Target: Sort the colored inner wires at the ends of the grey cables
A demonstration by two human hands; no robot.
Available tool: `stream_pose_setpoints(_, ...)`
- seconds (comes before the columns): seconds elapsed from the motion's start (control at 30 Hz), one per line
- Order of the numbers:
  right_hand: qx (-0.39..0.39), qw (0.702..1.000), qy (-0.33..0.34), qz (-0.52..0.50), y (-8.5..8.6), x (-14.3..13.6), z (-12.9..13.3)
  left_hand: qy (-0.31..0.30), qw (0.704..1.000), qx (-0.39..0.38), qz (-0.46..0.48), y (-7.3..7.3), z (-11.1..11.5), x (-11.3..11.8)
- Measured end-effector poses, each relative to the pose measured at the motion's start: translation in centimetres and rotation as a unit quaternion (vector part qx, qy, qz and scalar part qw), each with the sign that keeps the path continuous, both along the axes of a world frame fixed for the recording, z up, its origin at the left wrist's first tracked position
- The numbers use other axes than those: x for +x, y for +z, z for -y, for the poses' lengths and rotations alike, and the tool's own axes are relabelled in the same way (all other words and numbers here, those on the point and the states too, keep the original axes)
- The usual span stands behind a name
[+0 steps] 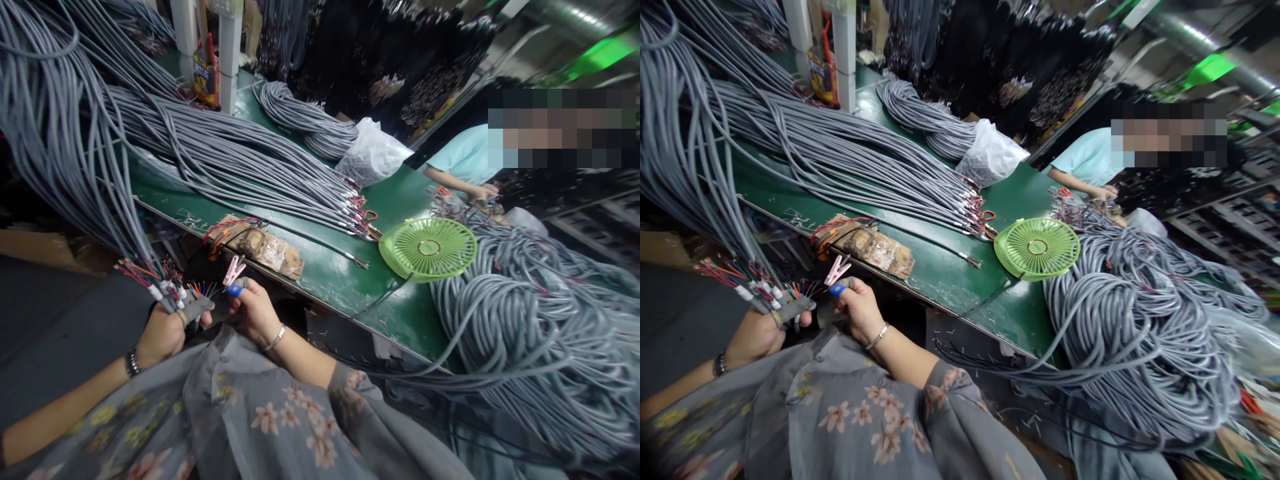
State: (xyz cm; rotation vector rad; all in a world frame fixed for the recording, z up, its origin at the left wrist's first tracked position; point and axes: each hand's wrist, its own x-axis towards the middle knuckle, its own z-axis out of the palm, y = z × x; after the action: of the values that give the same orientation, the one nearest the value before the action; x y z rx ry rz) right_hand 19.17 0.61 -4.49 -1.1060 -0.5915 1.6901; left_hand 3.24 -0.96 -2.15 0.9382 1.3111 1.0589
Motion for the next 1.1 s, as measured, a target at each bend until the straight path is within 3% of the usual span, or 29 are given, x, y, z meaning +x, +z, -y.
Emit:
stream_pose_setpoints(0.1, -0.021, 1.0, -0.013, -0.019, 0.1, 1.0, -1.0, -0.017, 0.999, -0.006, 0.035, 1.5, -0.1, 0.2)
stream_pose_setpoints(0.2, -0.02, 0.998, 0.057, -0.026, 0.3, 1.5, -2.1, -0.047, 0.997, -0.012, 0.064, 2.4, -0.5, 0.5)
stream_pose_setpoints(0.3, 0.036, 0.993, 0.11, -0.014, 0.3, 1.3, -2.9, -0.072, 0.994, -0.02, 0.077, 2.8, -1.0, 0.9)
stream_pose_setpoints(0.47, 0.112, 0.99, 0.006, 0.089, -0.3, 0.4, -3.1, -0.089, 0.99, -0.066, 0.085, 3.1, -1.7, 1.5)
stream_pose_setpoints(0.63, 0.031, 0.998, 0.046, -0.04, 0.0, -0.3, -3.5, -0.093, 0.989, -0.08, 0.077, 3.0, -2.0, 1.9)
stream_pose_setpoints(0.73, -0.01, 0.995, 0.023, -0.1, 0.1, -0.6, -3.8, -0.097, 0.989, -0.084, 0.071, 2.9, -2.0, 2.0)
stream_pose_setpoints(0.87, -0.028, 0.993, -0.005, -0.116, 0.0, -0.8, -3.9, -0.111, 0.99, -0.072, 0.055, 2.6, -2.0, 1.9)
stream_pose_setpoints(1.1, -0.042, 0.989, 0.063, -0.125, 0.9, 0.0, -3.5, -0.121, 0.992, -0.029, 0.032, 2.6, -1.4, 1.2)
